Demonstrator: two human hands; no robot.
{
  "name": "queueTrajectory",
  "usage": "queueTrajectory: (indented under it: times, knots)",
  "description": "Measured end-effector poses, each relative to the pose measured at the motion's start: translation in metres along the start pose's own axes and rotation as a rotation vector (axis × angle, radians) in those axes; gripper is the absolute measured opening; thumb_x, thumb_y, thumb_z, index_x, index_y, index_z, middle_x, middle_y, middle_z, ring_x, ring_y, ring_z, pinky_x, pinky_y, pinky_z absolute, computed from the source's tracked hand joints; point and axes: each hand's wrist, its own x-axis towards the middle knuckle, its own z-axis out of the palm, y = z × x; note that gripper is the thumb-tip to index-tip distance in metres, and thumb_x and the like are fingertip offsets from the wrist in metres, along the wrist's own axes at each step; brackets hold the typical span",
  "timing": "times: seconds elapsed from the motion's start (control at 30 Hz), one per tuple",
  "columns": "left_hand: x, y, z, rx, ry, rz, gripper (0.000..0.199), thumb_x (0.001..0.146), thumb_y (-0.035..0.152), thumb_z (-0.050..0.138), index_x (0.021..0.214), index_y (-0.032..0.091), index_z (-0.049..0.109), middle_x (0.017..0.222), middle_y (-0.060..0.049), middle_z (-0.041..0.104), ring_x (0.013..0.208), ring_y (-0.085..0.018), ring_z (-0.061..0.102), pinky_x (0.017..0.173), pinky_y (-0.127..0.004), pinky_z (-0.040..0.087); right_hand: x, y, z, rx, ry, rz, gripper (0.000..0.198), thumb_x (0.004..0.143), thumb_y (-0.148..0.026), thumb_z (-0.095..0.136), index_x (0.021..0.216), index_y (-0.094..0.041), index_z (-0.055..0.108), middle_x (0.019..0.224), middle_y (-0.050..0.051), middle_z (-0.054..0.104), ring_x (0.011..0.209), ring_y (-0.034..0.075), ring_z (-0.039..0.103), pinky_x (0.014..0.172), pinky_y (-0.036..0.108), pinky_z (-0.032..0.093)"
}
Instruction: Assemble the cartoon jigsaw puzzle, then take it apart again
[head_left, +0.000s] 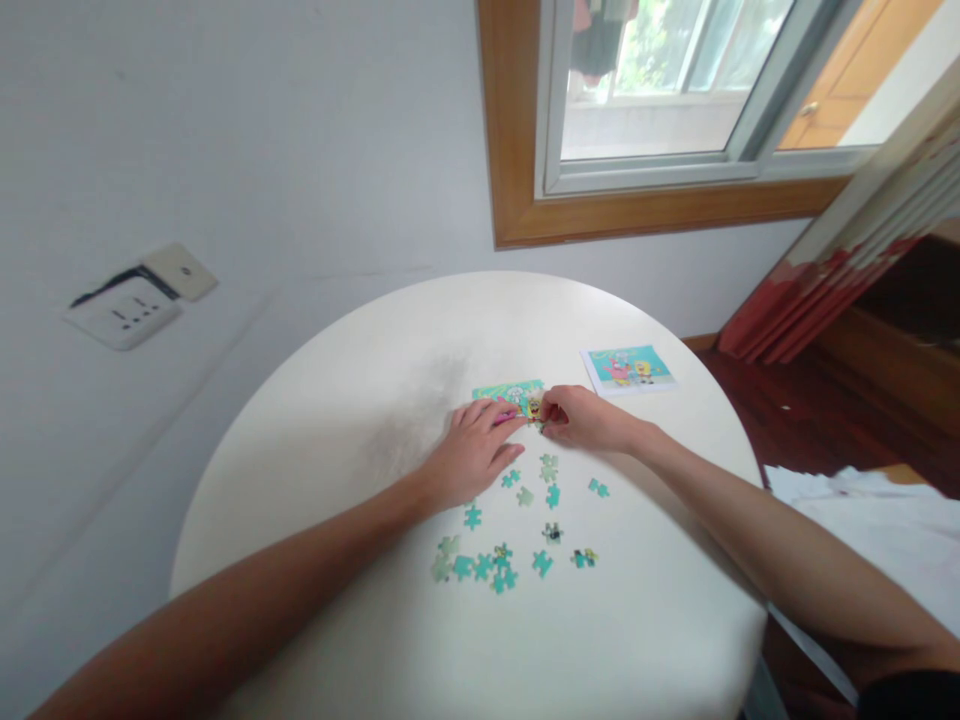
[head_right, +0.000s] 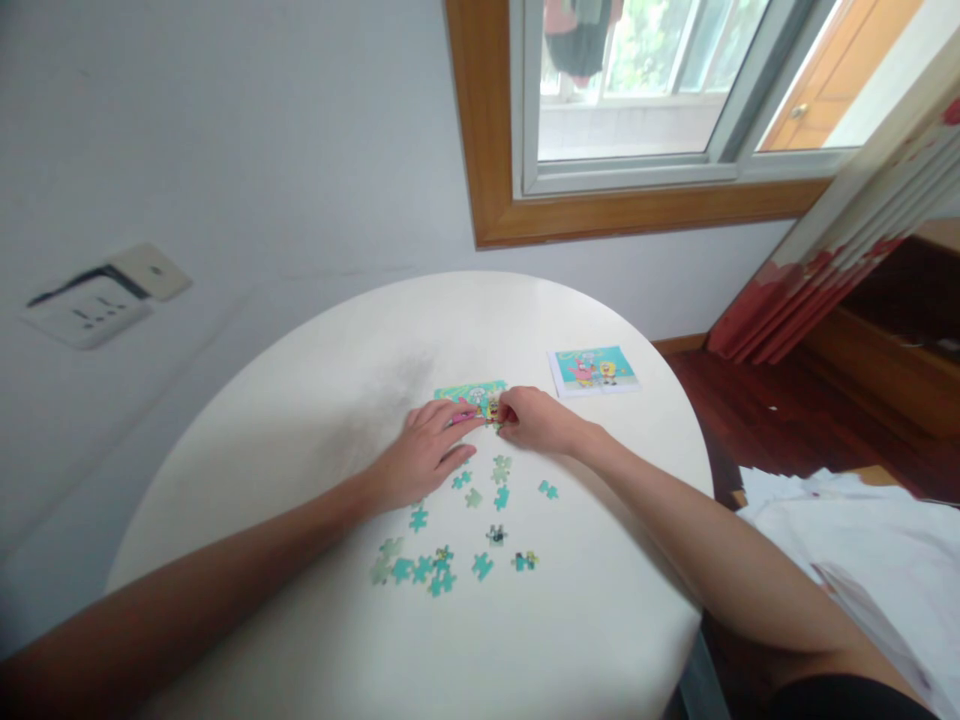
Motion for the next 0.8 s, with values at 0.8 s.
queueTrajectory:
  times: [0.8]
  knots:
    - [0.0002,-0.0005,-0.0004,-0.007,-0.007,0.000,0.038,0.097,0.036,0.048,0.134,0.029,0.053,0.135,-0.007,0.052,0.126,-0.027,0.039,0.103,-0.047,0.032,-0.0010,-0.0019,-0.0055,0.001,0.049,-0.104,0.011,0.079,-0.018,0.061,0.087,-0.017,0.069,0.079,0.004,0.064,0.068,0.014,0.054,0.063,0.025,0.037]
